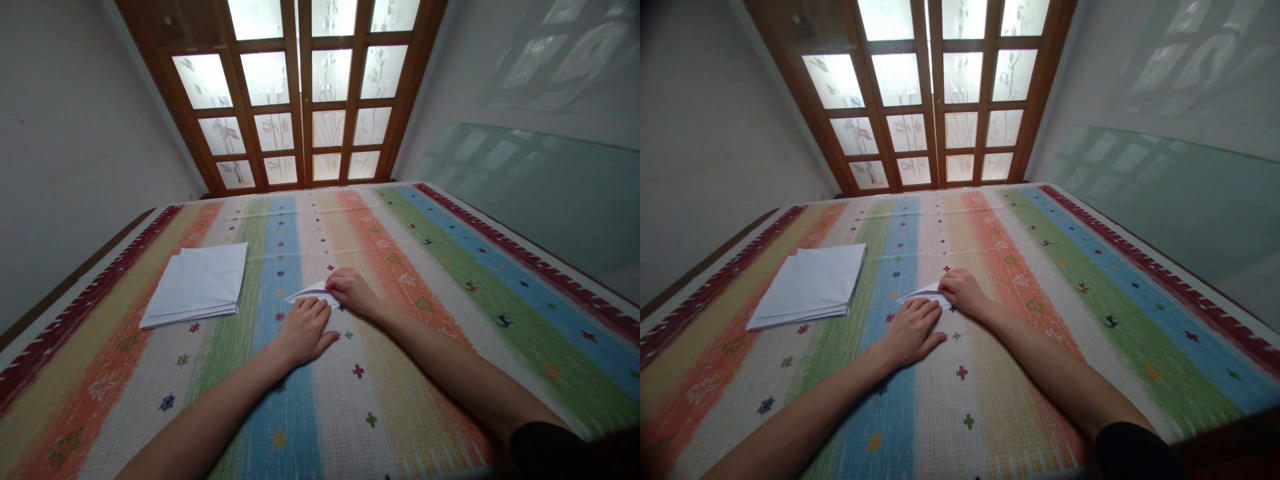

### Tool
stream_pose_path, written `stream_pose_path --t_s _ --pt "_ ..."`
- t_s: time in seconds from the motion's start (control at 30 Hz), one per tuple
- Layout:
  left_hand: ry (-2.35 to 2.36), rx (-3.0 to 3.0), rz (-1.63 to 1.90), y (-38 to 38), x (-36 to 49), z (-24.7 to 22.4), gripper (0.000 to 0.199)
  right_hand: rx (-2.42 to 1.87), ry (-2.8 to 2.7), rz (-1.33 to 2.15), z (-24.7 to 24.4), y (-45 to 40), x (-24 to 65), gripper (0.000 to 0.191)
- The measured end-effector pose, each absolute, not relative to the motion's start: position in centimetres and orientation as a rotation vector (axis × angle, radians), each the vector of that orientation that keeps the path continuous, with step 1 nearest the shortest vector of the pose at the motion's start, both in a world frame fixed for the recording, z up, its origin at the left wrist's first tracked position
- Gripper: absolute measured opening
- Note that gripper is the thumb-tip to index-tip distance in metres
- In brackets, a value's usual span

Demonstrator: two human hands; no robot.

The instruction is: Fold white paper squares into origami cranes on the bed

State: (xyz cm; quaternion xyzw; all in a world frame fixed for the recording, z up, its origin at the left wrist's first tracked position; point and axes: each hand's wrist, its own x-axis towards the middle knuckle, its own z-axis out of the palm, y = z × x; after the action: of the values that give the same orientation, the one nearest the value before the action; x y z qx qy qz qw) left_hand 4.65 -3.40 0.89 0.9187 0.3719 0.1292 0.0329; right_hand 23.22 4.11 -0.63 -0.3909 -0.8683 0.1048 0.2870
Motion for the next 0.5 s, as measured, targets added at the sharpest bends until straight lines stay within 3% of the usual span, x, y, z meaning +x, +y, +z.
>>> stream_pose_path --t_s 0.5 --pt "1.068 2.838 0.586 -2.58 3.76 0.37 0.029 -1.075 -2.276 0.278 -1.21 4.18 23.47 0.010"
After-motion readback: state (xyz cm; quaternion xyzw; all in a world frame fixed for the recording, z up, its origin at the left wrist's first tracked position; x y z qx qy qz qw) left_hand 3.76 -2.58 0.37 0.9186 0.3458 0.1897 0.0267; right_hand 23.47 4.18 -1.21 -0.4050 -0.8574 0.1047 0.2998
